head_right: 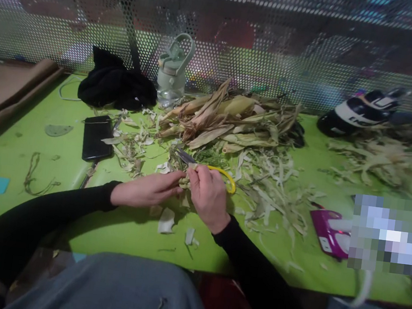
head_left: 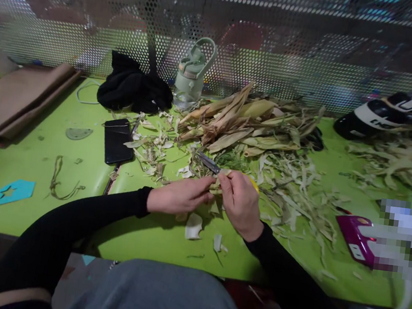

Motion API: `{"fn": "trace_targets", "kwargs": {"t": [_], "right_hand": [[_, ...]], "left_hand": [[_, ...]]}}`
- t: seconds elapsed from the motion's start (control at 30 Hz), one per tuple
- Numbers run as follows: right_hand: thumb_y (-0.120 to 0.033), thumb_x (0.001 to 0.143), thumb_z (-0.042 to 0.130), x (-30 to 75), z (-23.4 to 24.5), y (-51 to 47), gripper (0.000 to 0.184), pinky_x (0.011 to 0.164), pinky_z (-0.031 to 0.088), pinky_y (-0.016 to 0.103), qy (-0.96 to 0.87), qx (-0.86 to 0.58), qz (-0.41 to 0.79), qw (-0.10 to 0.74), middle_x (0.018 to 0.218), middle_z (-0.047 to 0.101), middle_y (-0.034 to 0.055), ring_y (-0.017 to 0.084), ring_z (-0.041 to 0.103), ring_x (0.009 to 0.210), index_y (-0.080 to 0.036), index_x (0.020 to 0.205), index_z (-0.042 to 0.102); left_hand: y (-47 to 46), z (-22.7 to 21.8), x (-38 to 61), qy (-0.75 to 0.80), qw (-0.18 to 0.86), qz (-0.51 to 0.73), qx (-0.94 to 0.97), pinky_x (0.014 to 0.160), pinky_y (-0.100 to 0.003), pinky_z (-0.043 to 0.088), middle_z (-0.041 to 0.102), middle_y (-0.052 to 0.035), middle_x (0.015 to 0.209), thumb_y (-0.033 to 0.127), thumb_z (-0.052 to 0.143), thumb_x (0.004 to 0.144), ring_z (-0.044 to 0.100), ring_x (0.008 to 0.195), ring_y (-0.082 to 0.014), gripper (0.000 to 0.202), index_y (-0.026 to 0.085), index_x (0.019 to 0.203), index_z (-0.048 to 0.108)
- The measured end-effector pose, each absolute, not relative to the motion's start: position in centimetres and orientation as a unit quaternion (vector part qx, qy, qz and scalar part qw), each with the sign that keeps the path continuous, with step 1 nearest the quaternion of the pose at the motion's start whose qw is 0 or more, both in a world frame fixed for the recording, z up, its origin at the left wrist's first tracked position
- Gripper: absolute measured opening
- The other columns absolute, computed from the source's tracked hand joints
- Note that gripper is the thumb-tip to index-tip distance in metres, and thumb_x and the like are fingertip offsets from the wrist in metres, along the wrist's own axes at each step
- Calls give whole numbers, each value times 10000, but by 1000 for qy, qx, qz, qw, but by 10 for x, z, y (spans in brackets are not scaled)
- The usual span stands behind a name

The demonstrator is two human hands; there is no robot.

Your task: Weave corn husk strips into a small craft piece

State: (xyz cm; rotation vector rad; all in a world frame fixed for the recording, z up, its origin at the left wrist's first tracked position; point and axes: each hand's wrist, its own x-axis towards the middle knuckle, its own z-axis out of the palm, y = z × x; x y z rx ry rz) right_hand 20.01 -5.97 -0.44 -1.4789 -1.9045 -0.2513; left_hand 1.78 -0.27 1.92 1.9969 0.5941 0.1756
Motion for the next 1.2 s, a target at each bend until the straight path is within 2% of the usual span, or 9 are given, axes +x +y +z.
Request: {"fn": "trace_targets", "kwargs": {"t": [0.13,0.27,0.4,0.57,0.73,0.87,0.97,1.03,1.2], "right_hand": [[-353,1036,380,203,-5,-55,244,658,419,330,-726,-584,-114,345,749,619,56,218,545,708,-243,877,529],[-381,1031,367,203,2,-47,254,622,368,340,-717,-594,-105,348,725,582,49,229,516,686,-253,848,488],[-364,1022,377,197,12,-38,258,670,348,347,-734,-584,-98,333,659,528,14,213,462,623,-258,795,439],[-309,1024,377,193,18,-30,278,743,316,353,-758,-581,-116,271,595,495,-28,177,406,553,-245,759,427],[-290,1010,401,196,14,-32,228,766,314,371,-756,-587,-145,249,622,561,-4,185,468,566,-225,811,491],[-300,1008,410,196,8,-36,203,768,346,380,-757,-590,-143,243,653,600,26,207,526,595,-213,871,532],[-341,1011,399,195,4,-35,210,654,359,351,-743,-601,-91,280,693,617,50,218,552,596,-205,934,539],[-377,1020,381,194,3,-34,232,578,351,331,-725,-612,-33,314,713,627,45,212,559,575,-203,1011,533],[-438,1014,403,194,9,-33,294,532,402,310,-683,-612,42,397,702,604,14,178,534,539,-200,1090,558]], "left_hand": [[1,17,20,221,579,117,776,896,-378,508,635,-123,1129,299,406,998,618,945,-206,337,149,1291,478],[8,21,18,207,582,168,768,1029,-379,451,594,-124,1277,289,416,997,579,1105,-205,368,152,1331,488],[14,23,15,208,593,193,753,915,-356,490,623,-78,1072,360,351,1030,585,949,-172,340,160,1221,548],[18,19,17,213,654,202,697,765,-300,507,557,-18,853,336,335,1040,564,769,-127,293,151,1101,554],[20,17,19,242,652,174,697,545,-206,408,538,8,821,315,360,1032,438,572,-68,276,165,1167,549],[21,13,20,265,571,189,754,585,-218,388,561,0,800,289,387,1013,447,622,-88,239,159,1052,584],[20,12,21,276,513,213,784,629,-245,383,515,7,740,299,408,1001,439,654,-111,215,167,920,557],[18,14,21,270,530,201,778,629,-252,375,472,16,712,298,399,1002,419,643,-113,227,171,863,527],[15,27,17,269,607,210,718,660,-259,380,468,25,720,257,383,998,425,634,-115,222,151,1047,571]]}}
